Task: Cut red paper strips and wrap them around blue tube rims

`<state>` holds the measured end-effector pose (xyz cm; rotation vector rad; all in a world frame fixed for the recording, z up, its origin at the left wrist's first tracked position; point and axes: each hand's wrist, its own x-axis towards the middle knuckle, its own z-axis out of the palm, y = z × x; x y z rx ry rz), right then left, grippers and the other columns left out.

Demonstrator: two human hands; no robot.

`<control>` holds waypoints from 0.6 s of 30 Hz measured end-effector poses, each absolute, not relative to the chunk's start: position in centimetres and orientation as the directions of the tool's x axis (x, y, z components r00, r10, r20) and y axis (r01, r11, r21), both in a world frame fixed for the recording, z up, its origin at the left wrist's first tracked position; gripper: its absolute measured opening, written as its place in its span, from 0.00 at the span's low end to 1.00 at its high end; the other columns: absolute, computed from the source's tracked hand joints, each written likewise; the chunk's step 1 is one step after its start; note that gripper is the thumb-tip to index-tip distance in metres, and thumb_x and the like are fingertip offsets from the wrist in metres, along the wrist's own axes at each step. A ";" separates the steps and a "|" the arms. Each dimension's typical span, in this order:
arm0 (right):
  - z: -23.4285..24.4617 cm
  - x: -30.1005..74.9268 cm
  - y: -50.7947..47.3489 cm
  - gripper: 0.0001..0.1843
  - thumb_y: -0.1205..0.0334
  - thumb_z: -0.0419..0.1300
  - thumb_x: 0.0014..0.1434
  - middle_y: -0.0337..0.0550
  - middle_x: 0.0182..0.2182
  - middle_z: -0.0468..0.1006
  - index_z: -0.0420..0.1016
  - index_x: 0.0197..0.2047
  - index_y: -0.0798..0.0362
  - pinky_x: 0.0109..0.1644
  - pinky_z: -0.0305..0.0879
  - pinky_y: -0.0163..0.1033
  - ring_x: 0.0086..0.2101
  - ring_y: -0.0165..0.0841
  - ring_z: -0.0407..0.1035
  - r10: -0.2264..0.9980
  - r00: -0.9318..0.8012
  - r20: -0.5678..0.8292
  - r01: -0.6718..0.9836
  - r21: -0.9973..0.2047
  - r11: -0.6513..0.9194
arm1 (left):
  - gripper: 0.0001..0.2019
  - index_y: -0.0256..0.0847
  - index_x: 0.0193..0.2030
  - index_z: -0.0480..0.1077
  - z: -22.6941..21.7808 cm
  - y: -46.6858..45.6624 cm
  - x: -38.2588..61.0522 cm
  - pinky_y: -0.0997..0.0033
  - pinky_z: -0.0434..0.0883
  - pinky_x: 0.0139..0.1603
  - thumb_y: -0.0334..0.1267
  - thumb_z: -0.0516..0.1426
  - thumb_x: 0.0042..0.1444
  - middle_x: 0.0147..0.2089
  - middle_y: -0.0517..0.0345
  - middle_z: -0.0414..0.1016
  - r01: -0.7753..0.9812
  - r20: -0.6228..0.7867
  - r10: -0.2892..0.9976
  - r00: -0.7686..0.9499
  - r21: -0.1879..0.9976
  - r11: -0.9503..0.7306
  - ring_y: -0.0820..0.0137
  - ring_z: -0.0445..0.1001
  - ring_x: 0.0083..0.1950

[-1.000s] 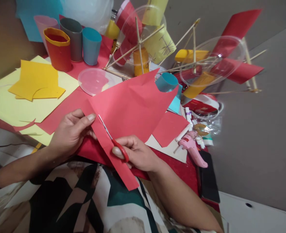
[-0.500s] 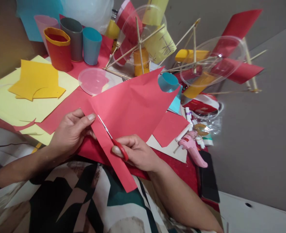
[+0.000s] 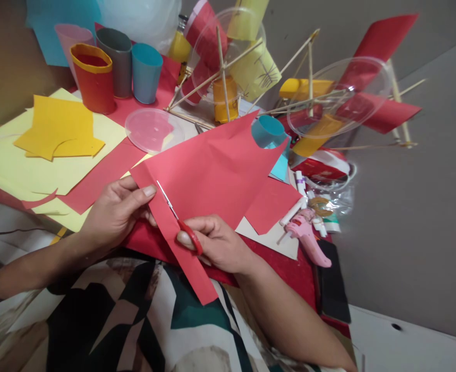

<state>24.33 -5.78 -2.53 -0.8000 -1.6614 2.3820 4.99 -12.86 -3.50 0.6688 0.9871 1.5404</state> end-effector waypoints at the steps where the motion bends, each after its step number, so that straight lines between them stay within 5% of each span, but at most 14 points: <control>1: -2.5 24.3 -5.8 0.26 0.45 0.66 0.60 0.28 0.16 0.51 0.63 0.23 0.54 0.22 0.36 0.33 0.18 0.20 0.41 0.390 -0.855 -0.341 0.190 -0.907 -0.377 | 0.12 0.38 0.43 0.78 -3.5 -12.8 5.0 0.78 0.76 0.28 0.41 0.67 0.54 0.30 0.58 0.83 -0.510 -0.101 0.974 -0.204 0.860 -0.017 0.73 0.78 0.24; 18: -2.4 24.1 -5.3 0.29 0.41 0.65 0.59 0.29 0.14 0.56 0.62 0.22 0.54 0.21 0.37 0.33 0.16 0.19 0.45 0.347 -0.884 -0.313 0.195 -0.922 -0.334 | 0.08 0.38 0.38 0.77 -3.6 -12.8 5.1 0.81 0.77 0.26 0.42 0.65 0.59 0.26 0.61 0.81 -0.531 -0.085 0.974 -0.210 0.846 -0.041 0.75 0.78 0.22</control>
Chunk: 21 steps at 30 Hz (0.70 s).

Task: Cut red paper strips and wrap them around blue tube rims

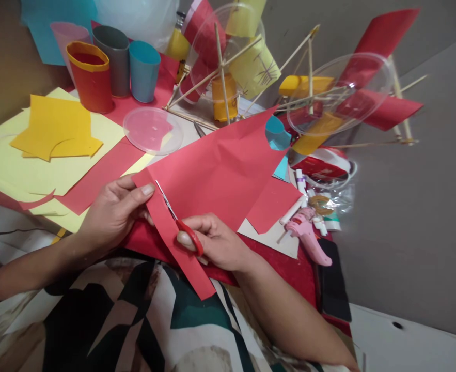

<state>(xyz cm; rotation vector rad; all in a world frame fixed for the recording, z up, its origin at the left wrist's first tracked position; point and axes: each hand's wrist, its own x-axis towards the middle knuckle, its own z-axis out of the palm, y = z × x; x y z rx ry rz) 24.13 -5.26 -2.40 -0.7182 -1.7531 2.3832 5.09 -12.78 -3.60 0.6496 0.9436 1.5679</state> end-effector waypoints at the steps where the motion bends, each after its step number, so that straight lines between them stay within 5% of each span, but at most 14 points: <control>1: -2.4 24.2 -5.3 0.29 0.41 0.65 0.60 0.29 0.14 0.56 0.62 0.22 0.54 0.21 0.37 0.33 0.16 0.19 0.45 0.347 -0.885 -0.312 0.193 -0.922 -0.337 | 0.08 0.38 0.38 0.78 -3.6 -12.8 5.1 0.81 0.77 0.26 0.42 0.65 0.59 0.25 0.61 0.81 -0.529 -0.082 0.974 -0.210 0.848 -0.043 0.75 0.78 0.22; 12: -2.7 24.3 -5.5 0.26 0.41 0.65 0.60 0.29 0.17 0.53 0.66 0.26 0.55 0.22 0.38 0.32 0.18 0.20 0.43 0.364 -0.869 -0.337 0.202 -0.911 -0.360 | 0.11 0.37 0.35 0.77 -3.3 -12.8 5.1 0.82 0.75 0.26 0.43 0.67 0.57 0.25 0.62 0.80 -0.500 -0.095 0.976 -0.198 0.866 -0.017 0.76 0.77 0.22; 18: -2.4 24.0 -5.4 0.30 0.43 0.65 0.60 0.28 0.14 0.53 0.57 0.22 0.53 0.20 0.37 0.32 0.16 0.19 0.44 0.366 -0.884 -0.291 0.162 -0.925 -0.343 | 0.13 0.38 0.29 0.73 -2.9 -12.9 5.0 0.85 0.73 0.26 0.43 0.67 0.57 0.22 0.64 0.78 -0.476 -0.082 0.984 -0.159 0.879 -0.004 0.78 0.76 0.22; 21: -2.5 24.3 -5.4 0.27 0.42 0.66 0.59 0.28 0.16 0.53 0.62 0.24 0.54 0.21 0.37 0.33 0.18 0.20 0.43 0.378 -0.865 -0.330 0.193 -0.914 -0.355 | 0.13 0.38 0.30 0.74 -2.8 -12.9 5.0 0.83 0.74 0.26 0.44 0.67 0.56 0.23 0.63 0.79 -0.473 -0.093 0.983 -0.157 0.881 0.008 0.77 0.76 0.22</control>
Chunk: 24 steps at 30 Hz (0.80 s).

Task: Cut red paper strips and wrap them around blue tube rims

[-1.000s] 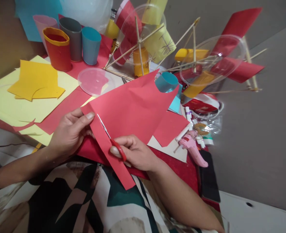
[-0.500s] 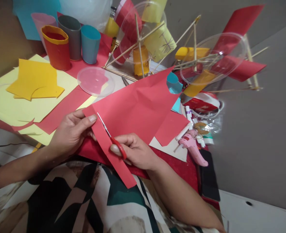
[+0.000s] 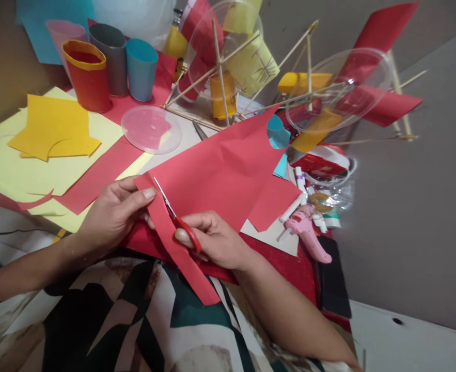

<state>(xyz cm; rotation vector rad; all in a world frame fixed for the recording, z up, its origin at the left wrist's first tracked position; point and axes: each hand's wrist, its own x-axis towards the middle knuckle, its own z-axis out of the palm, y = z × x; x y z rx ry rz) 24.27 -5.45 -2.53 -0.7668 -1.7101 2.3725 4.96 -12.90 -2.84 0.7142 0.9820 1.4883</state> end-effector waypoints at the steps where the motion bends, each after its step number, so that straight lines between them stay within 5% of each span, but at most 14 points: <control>1: -2.6 24.4 -5.5 0.26 0.42 0.66 0.59 0.28 0.17 0.53 0.65 0.25 0.55 0.22 0.38 0.33 0.18 0.20 0.43 0.379 -0.859 -0.345 0.205 -0.908 -0.364 | 0.12 0.37 0.30 0.74 -2.9 -12.9 5.0 0.83 0.74 0.26 0.44 0.67 0.55 0.23 0.63 0.79 -0.469 -0.101 0.983 -0.156 0.883 0.017 0.77 0.76 0.22; 12: -2.1 23.8 -5.4 0.30 0.43 0.66 0.59 0.27 0.15 0.52 0.57 0.21 0.53 0.21 0.41 0.31 0.16 0.19 0.44 0.340 -0.888 -0.310 0.168 -0.906 -0.387 | 0.10 0.38 0.33 0.74 -2.9 -13.0 5.1 0.81 0.76 0.29 0.42 0.65 0.59 0.26 0.64 0.78 -0.573 -0.113 0.986 -0.123 0.819 0.023 0.77 0.77 0.25; 24: -2.8 23.9 -5.3 0.27 0.43 0.65 0.59 0.29 0.18 0.55 0.62 0.23 0.55 0.21 0.40 0.32 0.17 0.19 0.46 0.370 -0.869 -0.328 0.205 -0.920 -0.334 | 0.10 0.39 0.32 0.74 -3.3 -12.9 5.1 0.78 0.76 0.30 0.42 0.63 0.60 0.26 0.63 0.79 -0.582 -0.123 0.986 -0.116 0.813 0.033 0.76 0.76 0.25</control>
